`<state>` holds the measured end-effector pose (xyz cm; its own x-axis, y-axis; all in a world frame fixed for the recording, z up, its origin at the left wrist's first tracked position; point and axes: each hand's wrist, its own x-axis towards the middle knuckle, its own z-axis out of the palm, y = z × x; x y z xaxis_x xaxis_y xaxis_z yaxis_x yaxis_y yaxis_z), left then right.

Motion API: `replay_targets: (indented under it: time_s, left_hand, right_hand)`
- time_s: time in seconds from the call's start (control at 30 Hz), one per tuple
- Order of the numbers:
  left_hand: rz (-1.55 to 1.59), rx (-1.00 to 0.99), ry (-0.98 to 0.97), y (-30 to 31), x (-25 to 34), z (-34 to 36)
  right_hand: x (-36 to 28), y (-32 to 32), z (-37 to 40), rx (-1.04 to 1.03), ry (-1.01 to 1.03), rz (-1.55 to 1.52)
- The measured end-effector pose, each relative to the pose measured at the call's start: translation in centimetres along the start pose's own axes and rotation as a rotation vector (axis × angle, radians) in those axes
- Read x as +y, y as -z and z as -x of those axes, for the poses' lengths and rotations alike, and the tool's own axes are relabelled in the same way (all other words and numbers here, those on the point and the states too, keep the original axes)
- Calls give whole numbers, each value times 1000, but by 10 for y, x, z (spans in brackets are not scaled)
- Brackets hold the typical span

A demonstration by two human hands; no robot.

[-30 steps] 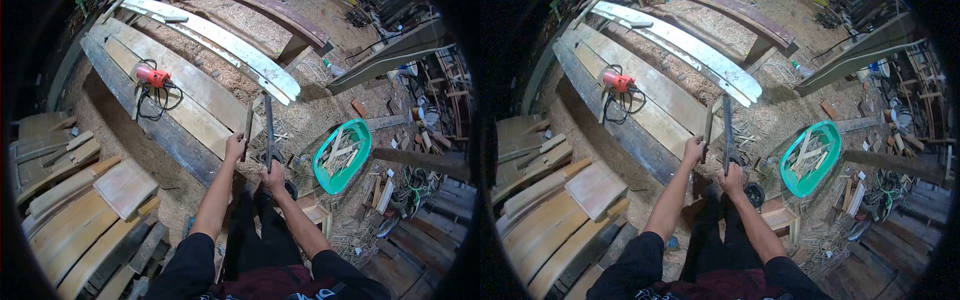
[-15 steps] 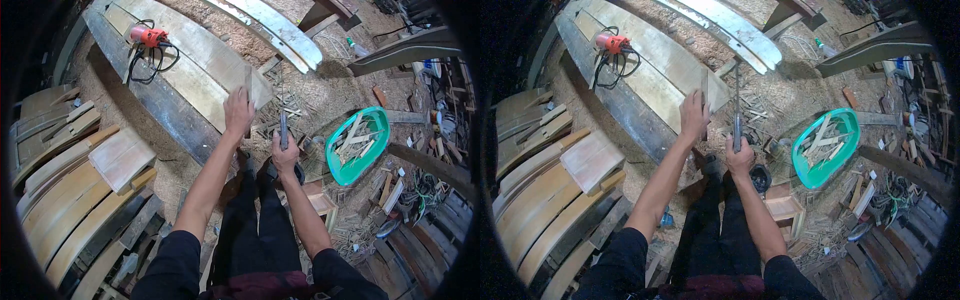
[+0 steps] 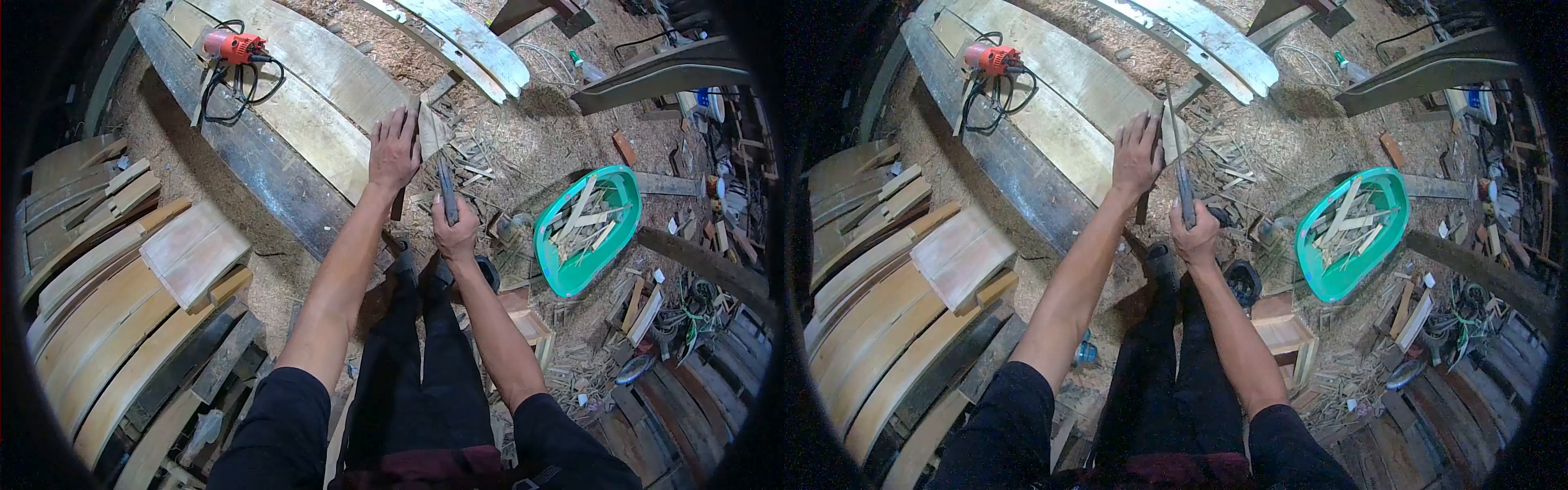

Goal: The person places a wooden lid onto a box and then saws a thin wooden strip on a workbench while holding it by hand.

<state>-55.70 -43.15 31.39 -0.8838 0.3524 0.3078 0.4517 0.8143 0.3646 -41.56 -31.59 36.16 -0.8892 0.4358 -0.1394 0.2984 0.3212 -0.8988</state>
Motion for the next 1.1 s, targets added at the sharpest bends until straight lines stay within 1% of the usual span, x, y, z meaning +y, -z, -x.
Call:
replay_targets:
  time_s: [0.07, 0.2, 0.33, 0.5, 0.67, 0.8, 0.9, 0.97, 1.1]
  left_hand:
    - [22, 41, -1, -1, -3, -7]
    - [55, 62, 37, -8, -8, -24]
    - [64, 89, 76, -13, -9, -30]
    - [83, 86, 84, -12, -11, -30]
    - [77, 78, 93, -11, -10, -31]
    - [29, 51, 100, -12, -8, -33]
    - [-11, 25, 116, -11, -7, -32]
    - [-27, 45, 92, -8, -5, -34]
    - [-32, 29, 99, -9, -5, -33]
  right_hand:
    - [9, -3, -5, 0, 24, -4]
    - [27, -12, -14, 22, 93, -14]
    - [29, -11, -22, 17, 61, -75]
    - [33, -4, -28, -22, 10, -94]
    - [38, 2, -27, -81, 14, -69]
    - [34, 2, -26, -73, 15, -77]
    - [32, 9, -29, -121, 1, -100]
    - [39, 8, -35, -127, 17, -84]
    - [32, 4, -39, -112, 63, -45]
